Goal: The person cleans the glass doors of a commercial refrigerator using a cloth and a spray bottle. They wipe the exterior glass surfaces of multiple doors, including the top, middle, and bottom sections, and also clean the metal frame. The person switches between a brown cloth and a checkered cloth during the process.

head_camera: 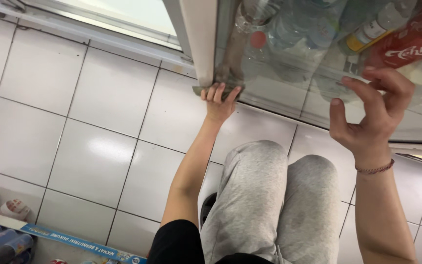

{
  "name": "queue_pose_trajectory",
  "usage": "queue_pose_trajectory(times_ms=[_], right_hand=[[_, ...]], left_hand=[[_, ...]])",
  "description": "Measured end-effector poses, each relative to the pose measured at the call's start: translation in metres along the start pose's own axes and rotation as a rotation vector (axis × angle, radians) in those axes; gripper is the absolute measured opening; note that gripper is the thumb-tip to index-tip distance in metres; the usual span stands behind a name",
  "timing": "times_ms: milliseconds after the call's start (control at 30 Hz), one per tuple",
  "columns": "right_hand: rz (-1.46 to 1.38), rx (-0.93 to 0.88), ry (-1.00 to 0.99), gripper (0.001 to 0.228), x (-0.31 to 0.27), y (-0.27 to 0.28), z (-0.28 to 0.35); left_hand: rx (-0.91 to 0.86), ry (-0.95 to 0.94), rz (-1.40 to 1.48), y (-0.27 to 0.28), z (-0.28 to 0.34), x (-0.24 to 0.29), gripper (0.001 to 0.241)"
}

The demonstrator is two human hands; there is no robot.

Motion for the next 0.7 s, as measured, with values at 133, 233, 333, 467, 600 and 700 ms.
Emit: queue_pose_trajectory(times_ms=[133,233,333,467,600,700], right_hand=[[-0.094,-0.059,-0.018,0.026,0.006,0.004,-0.001],[-0.099,-0.066,-0.018,0.024,0.003,0.002,-0.004],[-0.087,-0.038,-0.001,0.024,-0.004,0.005,-0.007],[-0.178,-0.063,-0.043,0.022,-0.008,0.018,-0.008],[-0.184,-0.072,-0.071,0.022,-0.006,0.041,0.003],[-0.206,-0.086,-0.143,0.023,0.007,0.039,0.019]], left_hand=[[0.105,-0.038,0.032,0.012,-0.021,0.014,0.040],[0.298,-0.105,0.177,0.062,-0.129,0.027,0.031],[0.490,0.020,0.570,0.103,-0.236,0.018,0.047],[0.171,-0.132,0.268,0.132,-0.308,0.035,0.051],[0.185,-0.493,-0.155,0.142,-0.282,0.008,0.058],[0.152,-0.609,-0.084,0.108,-0.218,-0.016,0.068]])
Point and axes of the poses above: each hand's wrist, its own z-axis away from the middle knuckle, its own y-axis out of the back of the hand, x = y × z, the point moved 10 cm from there along -z, towards the middle knuckle, and after that the axes turned 10 degrees about -y, right-handed, at the moved point
